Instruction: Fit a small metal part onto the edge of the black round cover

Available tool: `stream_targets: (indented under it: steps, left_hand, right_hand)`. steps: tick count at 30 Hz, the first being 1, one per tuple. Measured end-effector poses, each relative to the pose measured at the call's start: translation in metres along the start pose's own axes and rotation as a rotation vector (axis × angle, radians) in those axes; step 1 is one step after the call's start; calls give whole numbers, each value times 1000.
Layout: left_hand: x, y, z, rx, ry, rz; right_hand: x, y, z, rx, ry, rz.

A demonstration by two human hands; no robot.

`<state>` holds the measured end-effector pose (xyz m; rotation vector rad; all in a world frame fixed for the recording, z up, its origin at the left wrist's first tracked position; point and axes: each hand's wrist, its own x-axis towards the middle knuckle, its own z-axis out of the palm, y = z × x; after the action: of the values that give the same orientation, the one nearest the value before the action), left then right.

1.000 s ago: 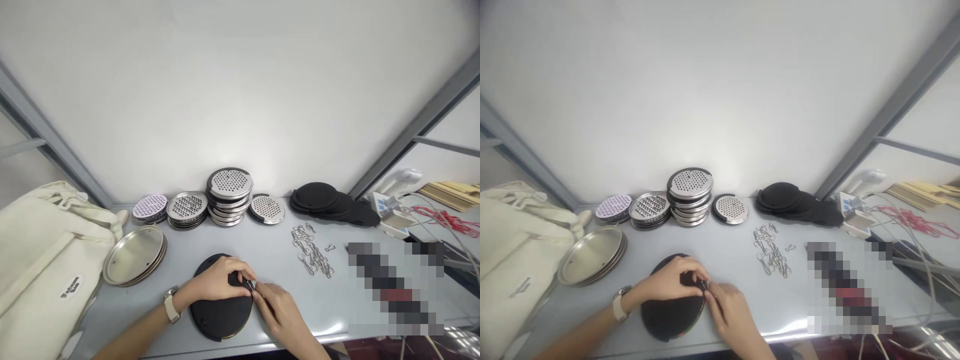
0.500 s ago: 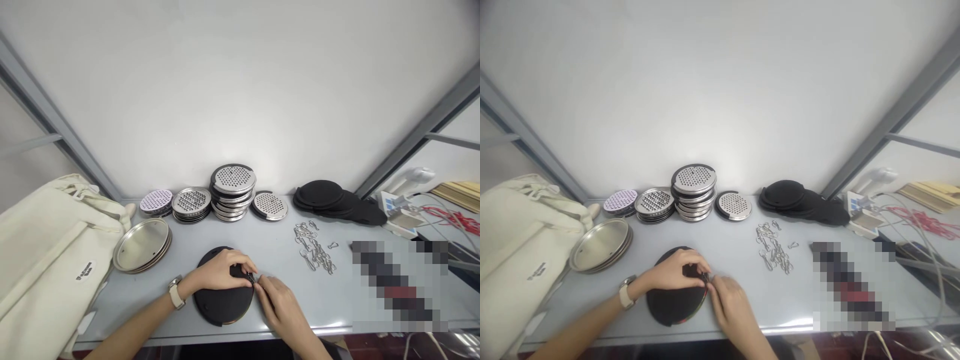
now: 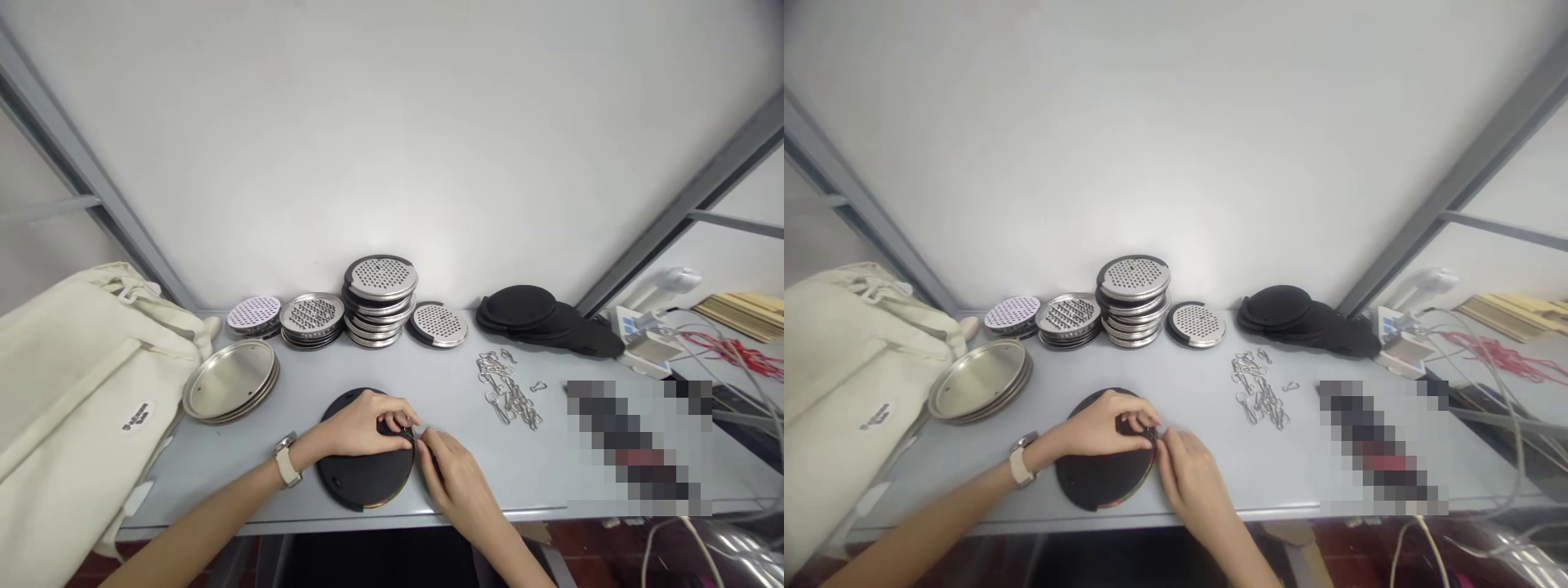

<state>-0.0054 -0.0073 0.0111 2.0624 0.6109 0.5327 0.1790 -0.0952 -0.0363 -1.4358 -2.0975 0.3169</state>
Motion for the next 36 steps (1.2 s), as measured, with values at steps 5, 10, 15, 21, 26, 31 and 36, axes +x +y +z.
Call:
stream_targets:
  steps: [5, 10, 15, 21, 26, 31, 36]
  left_hand:
    - [-1, 3, 6, 45, 36, -26]
    - [-1, 5, 8, 53, 47, -33]
    - [-1, 4, 8, 59, 29, -23]
    - [-2, 3, 9, 50, 32, -14]
    - [-2, 3, 9, 66, 21, -19]
    - [-2, 4, 7, 76, 10, 1]
    - [-2, 6, 7, 86, 1, 8]
  right_hand:
    - [-1, 1, -1, 7, 23, -11]
    - [-1, 2, -2, 23, 11, 7]
    - [-1, 2, -1, 37, 16, 8]
    - [-2, 2, -1, 15, 25, 18]
    - [-1, 1, -2, -30, 34, -6]
    - [0, 1, -2, -53, -5, -22]
    - [-1, 3, -2, -50, -36, -14]
